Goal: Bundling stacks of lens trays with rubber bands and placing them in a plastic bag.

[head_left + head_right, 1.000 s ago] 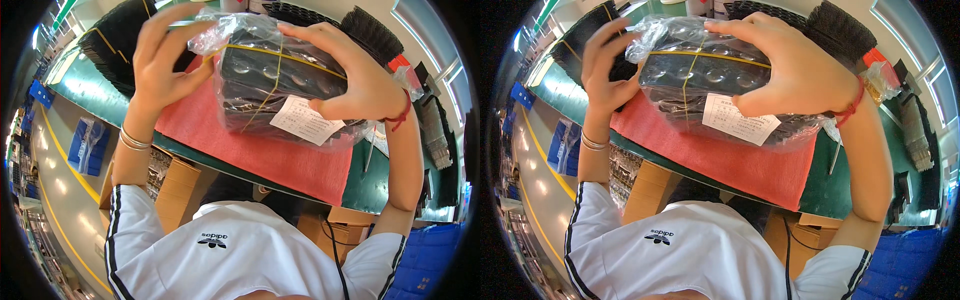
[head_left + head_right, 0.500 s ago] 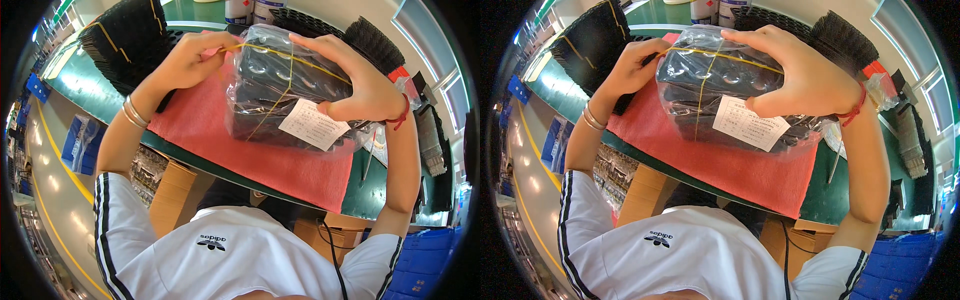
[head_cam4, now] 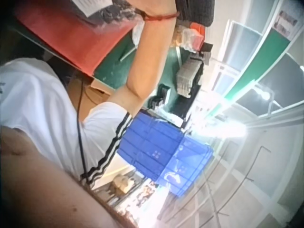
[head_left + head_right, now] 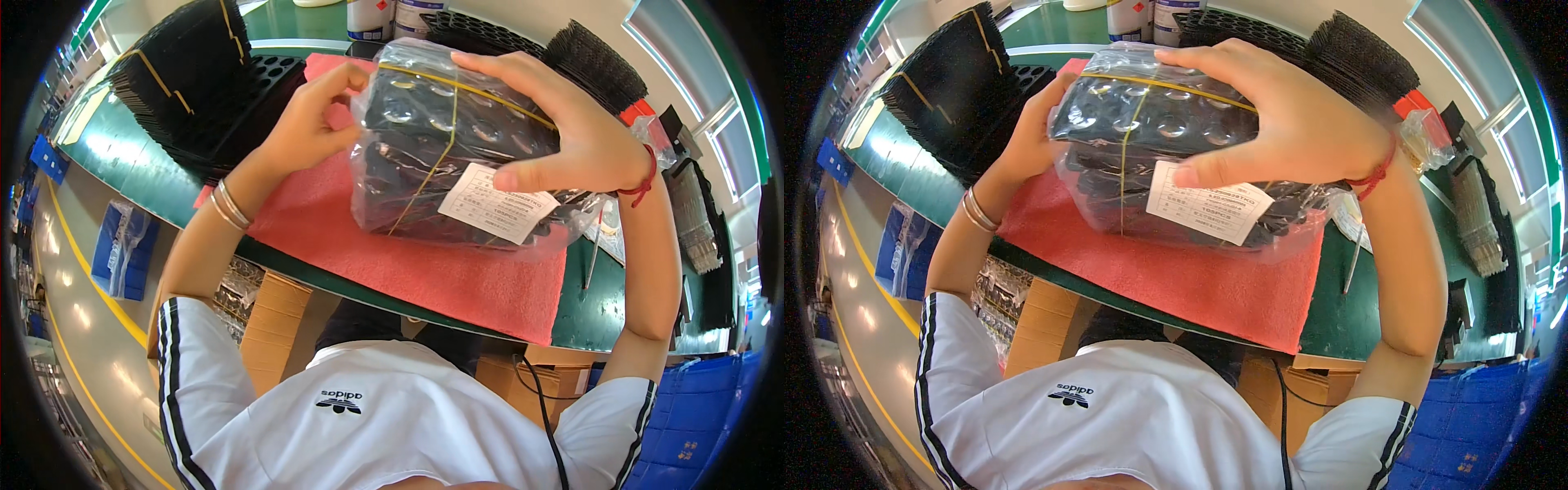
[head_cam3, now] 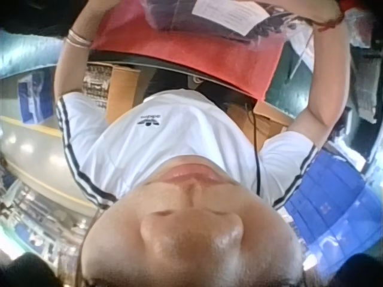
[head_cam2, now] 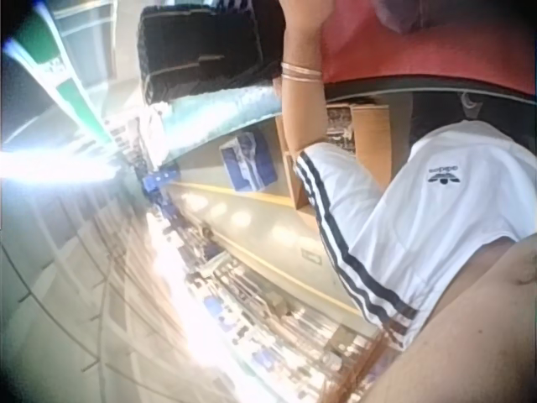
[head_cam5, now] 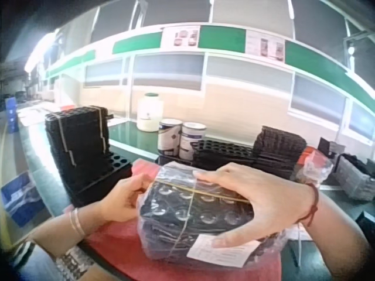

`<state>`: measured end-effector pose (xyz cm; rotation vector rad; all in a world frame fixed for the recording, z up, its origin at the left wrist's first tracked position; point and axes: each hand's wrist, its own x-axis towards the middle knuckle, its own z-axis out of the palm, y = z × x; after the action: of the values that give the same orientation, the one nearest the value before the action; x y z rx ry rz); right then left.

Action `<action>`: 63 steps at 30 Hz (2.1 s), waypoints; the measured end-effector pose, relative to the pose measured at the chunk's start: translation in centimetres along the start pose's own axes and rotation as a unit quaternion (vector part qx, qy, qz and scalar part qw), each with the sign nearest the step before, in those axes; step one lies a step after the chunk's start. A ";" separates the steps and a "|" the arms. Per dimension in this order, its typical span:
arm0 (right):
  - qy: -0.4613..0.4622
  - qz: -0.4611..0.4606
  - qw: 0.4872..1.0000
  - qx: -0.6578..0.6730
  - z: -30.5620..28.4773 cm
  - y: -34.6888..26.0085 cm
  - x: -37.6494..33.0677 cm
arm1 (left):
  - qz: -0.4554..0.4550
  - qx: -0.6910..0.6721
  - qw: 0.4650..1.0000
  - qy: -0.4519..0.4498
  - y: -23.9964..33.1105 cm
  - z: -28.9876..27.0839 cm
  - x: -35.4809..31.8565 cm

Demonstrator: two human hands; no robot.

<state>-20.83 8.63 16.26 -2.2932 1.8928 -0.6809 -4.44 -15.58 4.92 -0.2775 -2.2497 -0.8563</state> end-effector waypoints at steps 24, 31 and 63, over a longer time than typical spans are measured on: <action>0.322 0.198 0.855 0.357 6.0 3.1 -13.0 | 0.139 0.262 0.862 -0.412 14.1 10.3 16.2; 0.292 0.240 0.817 0.435 6.4 2.0 -12.1 | 0.129 0.203 0.888 -0.391 13.8 10.2 15.9; 0.167 0.216 0.935 0.225 4.3 3.7 -18.2 | 0.103 0.289 0.908 -0.286 13.2 6.0 12.6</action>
<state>-24.95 24.15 6.03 -1.4924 2.0027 -1.3277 -11.34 -2.27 16.95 -0.5201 -2.8207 0.0517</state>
